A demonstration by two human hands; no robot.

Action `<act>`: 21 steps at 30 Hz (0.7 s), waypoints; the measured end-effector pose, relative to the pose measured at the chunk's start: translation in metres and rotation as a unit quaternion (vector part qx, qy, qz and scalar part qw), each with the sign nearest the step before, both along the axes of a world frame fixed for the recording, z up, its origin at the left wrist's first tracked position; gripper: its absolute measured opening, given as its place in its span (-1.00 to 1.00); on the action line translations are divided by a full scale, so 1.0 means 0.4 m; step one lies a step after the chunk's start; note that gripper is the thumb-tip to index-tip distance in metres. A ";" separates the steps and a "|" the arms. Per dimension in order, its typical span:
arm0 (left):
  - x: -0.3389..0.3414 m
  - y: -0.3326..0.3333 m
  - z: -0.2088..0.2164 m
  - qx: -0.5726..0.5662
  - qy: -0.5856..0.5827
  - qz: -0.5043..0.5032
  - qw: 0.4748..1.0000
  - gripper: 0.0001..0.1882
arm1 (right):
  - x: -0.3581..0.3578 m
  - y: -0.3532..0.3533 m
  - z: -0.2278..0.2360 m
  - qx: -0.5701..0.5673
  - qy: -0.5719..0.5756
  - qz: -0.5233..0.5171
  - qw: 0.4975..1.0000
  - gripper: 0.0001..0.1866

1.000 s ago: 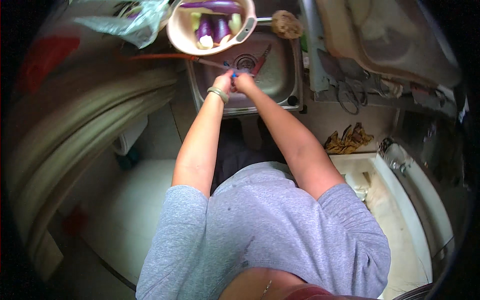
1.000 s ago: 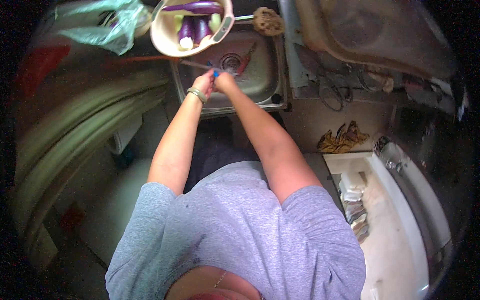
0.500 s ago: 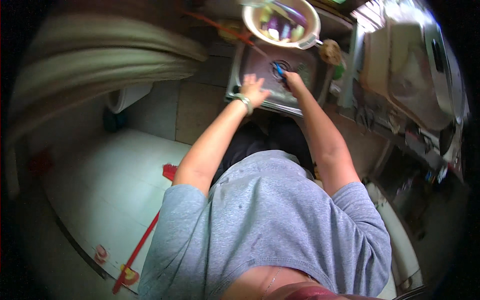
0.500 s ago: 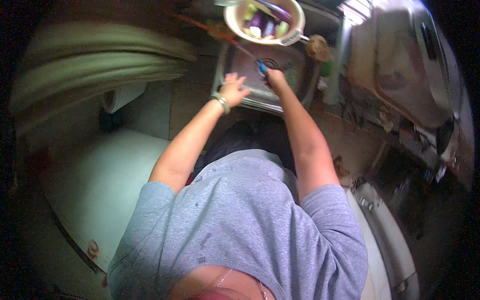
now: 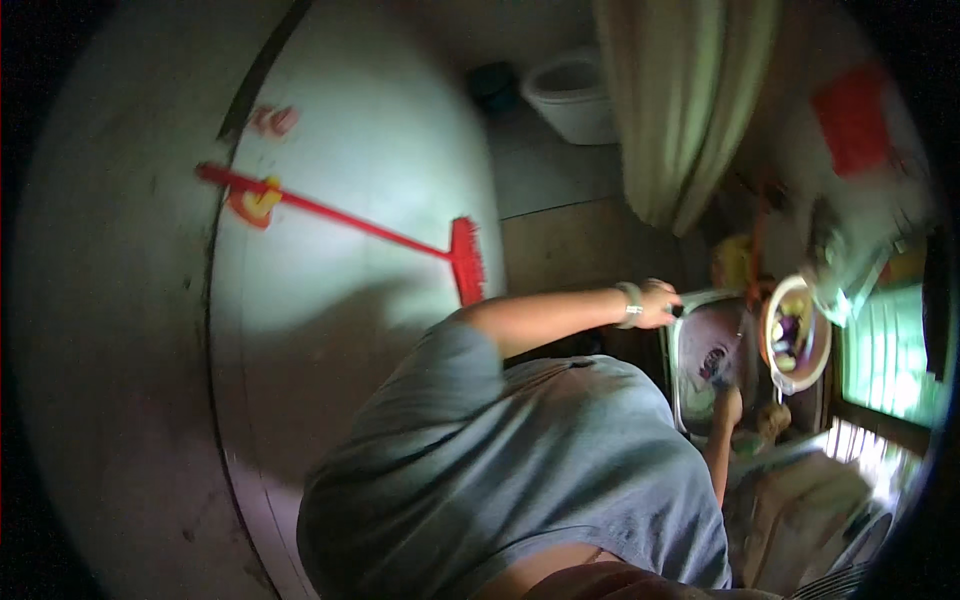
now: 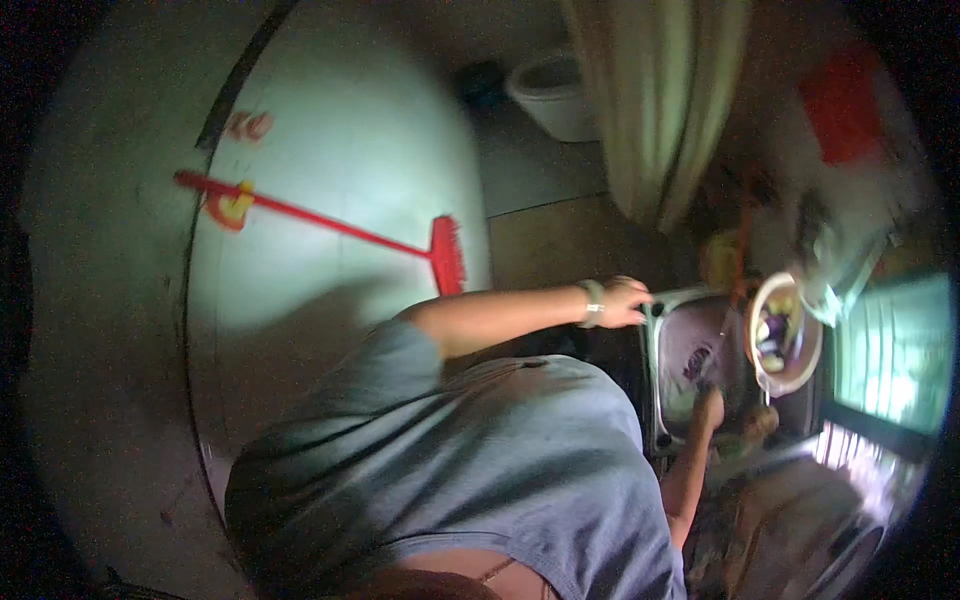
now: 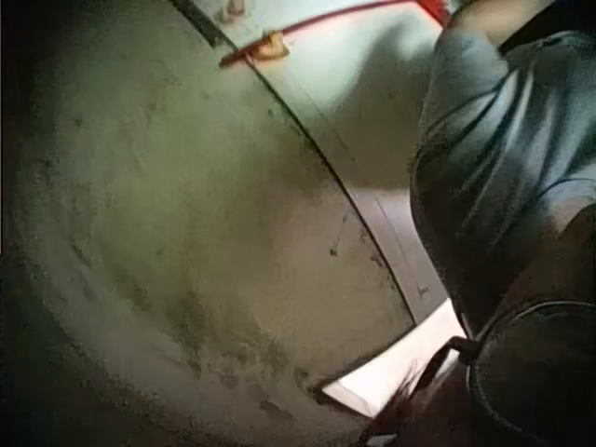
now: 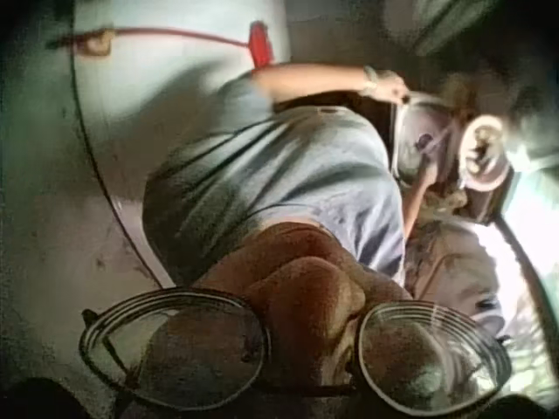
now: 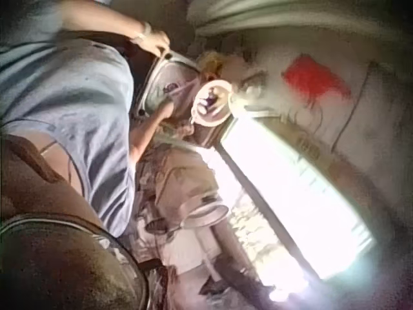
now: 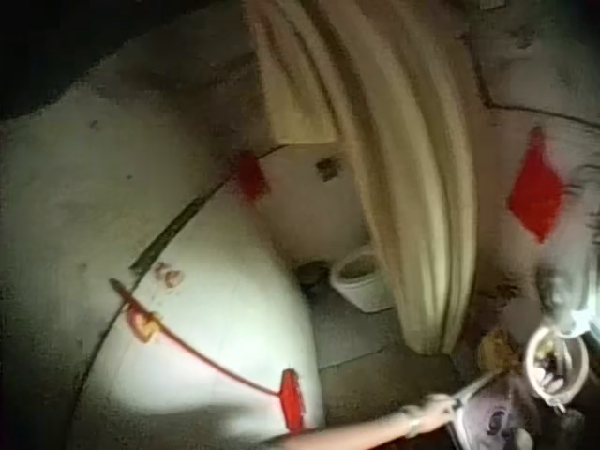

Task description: Cleaning and peeling eggplant and other vegetables in a sink.

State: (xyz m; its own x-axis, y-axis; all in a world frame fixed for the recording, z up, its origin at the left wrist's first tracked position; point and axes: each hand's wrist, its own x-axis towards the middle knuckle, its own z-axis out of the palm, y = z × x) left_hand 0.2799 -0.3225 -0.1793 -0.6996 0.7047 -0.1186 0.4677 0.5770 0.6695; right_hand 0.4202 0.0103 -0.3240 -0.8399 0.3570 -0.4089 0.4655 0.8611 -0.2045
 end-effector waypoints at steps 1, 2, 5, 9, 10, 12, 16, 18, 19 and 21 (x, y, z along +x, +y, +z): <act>0.019 -0.030 0.040 0.005 -0.014 -0.008 1.000 -0.57 | -0.012 0.015 0.002 -0.193 0.065 -0.061 0.977 -0.68; 0.064 -0.072 0.017 0.044 0.012 0.016 0.999 -0.55 | -0.046 -0.074 0.179 -0.116 0.005 -0.017 0.993 -0.68; 0.119 -0.103 0.070 -0.008 -0.053 0.039 0.998 -0.58 | -0.071 -0.065 0.281 -0.373 0.186 -0.005 0.909 -0.66; 0.127 -0.132 0.061 -0.046 -0.068 0.005 0.997 -0.62 | -0.058 -0.017 0.418 -0.617 0.304 -0.315 0.654 -0.70; 0.115 -0.106 0.055 -0.056 -0.072 -0.027 0.995 -0.62 | -0.054 0.048 0.353 -0.574 0.413 -0.341 0.620 -0.66; 0.147 -0.071 0.024 -0.096 -0.072 -0.058 0.991 -0.61 | -0.018 0.136 0.307 -0.536 0.485 -0.426 0.543 -0.69; 0.170 -0.076 -0.037 -0.123 -0.070 -0.065 0.988 -0.60 | -0.028 0.230 0.235 -0.577 0.418 -0.538 0.450 -0.80; 0.176 -0.069 -0.056 -0.129 -0.068 -0.058 0.988 -0.60 | -0.047 0.342 0.088 -0.604 0.427 -0.567 0.362 -0.84; 0.185 -0.084 -0.062 -0.129 -0.077 -0.044 0.988 -0.61 | -0.078 0.368 0.085 -0.592 0.439 -0.585 0.338 -0.90; 0.205 -0.138 -0.087 -0.130 -0.101 -0.017 0.986 -0.62 | -0.133 0.421 0.075 -0.575 0.439 -0.640 0.259 -0.94</act>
